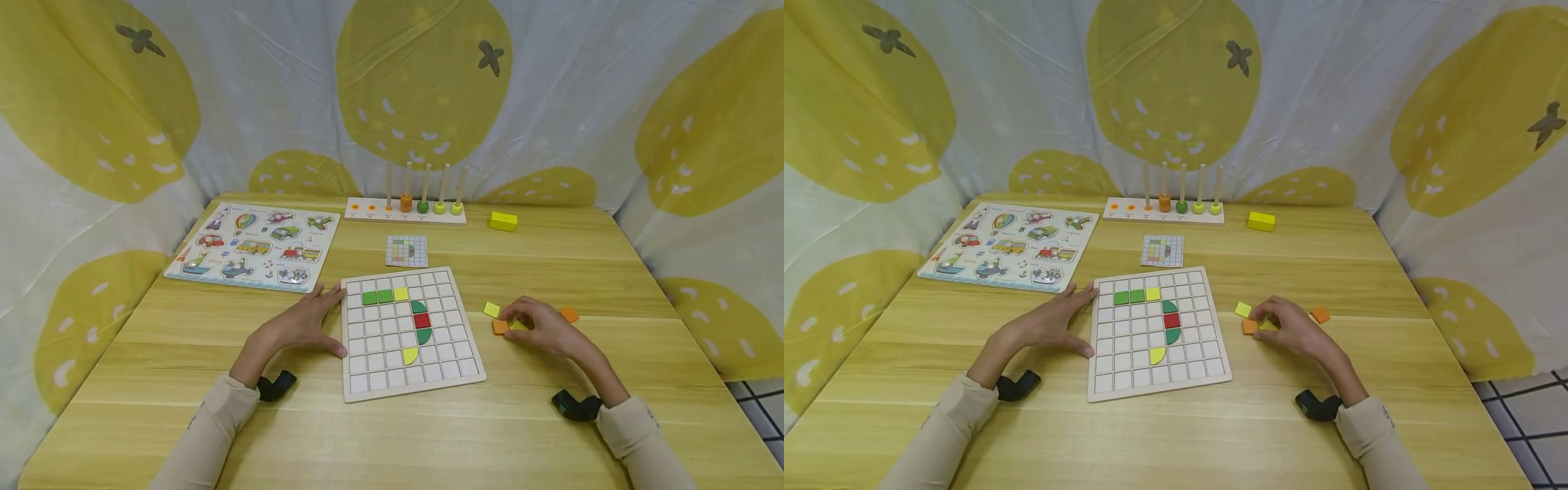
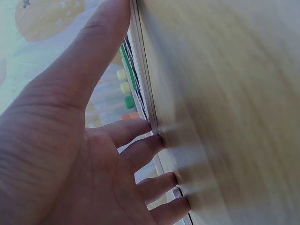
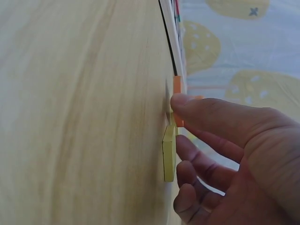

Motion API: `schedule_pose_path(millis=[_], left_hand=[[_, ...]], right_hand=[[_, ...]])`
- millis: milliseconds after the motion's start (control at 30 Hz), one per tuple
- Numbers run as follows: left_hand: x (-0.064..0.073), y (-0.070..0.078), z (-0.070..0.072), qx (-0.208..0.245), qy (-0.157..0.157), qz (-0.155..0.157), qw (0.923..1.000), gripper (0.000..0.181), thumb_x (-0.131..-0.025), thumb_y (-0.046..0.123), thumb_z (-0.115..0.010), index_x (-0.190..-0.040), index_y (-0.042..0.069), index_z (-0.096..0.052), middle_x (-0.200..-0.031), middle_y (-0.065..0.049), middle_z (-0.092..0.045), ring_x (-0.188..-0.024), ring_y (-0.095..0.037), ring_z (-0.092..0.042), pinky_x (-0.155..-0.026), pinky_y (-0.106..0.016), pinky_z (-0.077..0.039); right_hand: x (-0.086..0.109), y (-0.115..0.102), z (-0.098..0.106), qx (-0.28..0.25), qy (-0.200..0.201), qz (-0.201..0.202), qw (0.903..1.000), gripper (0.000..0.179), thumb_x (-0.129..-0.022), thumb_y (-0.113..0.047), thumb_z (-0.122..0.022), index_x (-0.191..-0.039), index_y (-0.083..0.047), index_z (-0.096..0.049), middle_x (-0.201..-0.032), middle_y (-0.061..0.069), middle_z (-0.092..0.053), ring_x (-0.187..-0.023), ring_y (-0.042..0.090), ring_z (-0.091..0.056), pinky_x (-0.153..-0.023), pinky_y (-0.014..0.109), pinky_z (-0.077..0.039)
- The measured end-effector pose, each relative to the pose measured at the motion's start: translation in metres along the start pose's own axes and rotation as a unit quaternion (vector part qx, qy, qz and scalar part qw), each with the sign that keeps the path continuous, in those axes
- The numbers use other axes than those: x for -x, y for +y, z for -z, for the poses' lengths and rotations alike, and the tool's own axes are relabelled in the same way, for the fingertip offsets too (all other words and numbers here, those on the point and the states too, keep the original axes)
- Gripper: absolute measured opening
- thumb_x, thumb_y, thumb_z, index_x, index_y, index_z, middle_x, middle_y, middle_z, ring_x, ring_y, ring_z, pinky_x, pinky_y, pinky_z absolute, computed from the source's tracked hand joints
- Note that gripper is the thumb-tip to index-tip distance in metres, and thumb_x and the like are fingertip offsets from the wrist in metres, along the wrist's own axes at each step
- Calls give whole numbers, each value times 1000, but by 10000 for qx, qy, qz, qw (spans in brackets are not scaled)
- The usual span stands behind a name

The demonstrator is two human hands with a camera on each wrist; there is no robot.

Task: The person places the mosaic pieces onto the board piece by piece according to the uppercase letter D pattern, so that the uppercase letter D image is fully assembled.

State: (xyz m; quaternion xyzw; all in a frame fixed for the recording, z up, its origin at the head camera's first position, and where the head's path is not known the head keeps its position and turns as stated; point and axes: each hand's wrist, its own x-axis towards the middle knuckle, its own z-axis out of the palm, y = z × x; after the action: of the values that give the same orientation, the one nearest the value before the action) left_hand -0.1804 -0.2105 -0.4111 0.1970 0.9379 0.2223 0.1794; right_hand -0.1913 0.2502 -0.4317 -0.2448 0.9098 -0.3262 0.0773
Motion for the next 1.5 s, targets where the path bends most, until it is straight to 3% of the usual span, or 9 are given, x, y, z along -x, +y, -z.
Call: schedule_pose_path(millis=[367,733,1500], left_hand=[[0,1,0,-11,-6,14,10000,117,-64,59,-80,-153,7,-24,-160,-12,-14,-145,-42,0,-112,-61,-17],[0,0,-1,8,-23,43,10000,118,-64,60,-80,-153,8,-24,-159,-12,-14,-145,-42,1,-112,-61,-17],[-1,-1,-1,49,-37,9,10000,118,-64,61,-79,-153,9,-22,-160,-11,-12,-145,-41,2,-112,-61,-14]], right_hand=[[-4,-10,1,-249,-16,-66,9997,23,-86,-8,-71,-109,-8,-65,-88,-1,-65,-76,11,-57,-63,24,-49],[-14,-21,-1,-459,-53,8,9989,25,-89,-11,-68,-114,-9,-64,-89,-2,-65,-76,11,-58,-65,24,-49],[-38,-44,-17,-865,-302,463,9947,25,-88,-3,-67,-113,-4,-63,-92,3,-64,-82,14,-57,-71,23,-49]])
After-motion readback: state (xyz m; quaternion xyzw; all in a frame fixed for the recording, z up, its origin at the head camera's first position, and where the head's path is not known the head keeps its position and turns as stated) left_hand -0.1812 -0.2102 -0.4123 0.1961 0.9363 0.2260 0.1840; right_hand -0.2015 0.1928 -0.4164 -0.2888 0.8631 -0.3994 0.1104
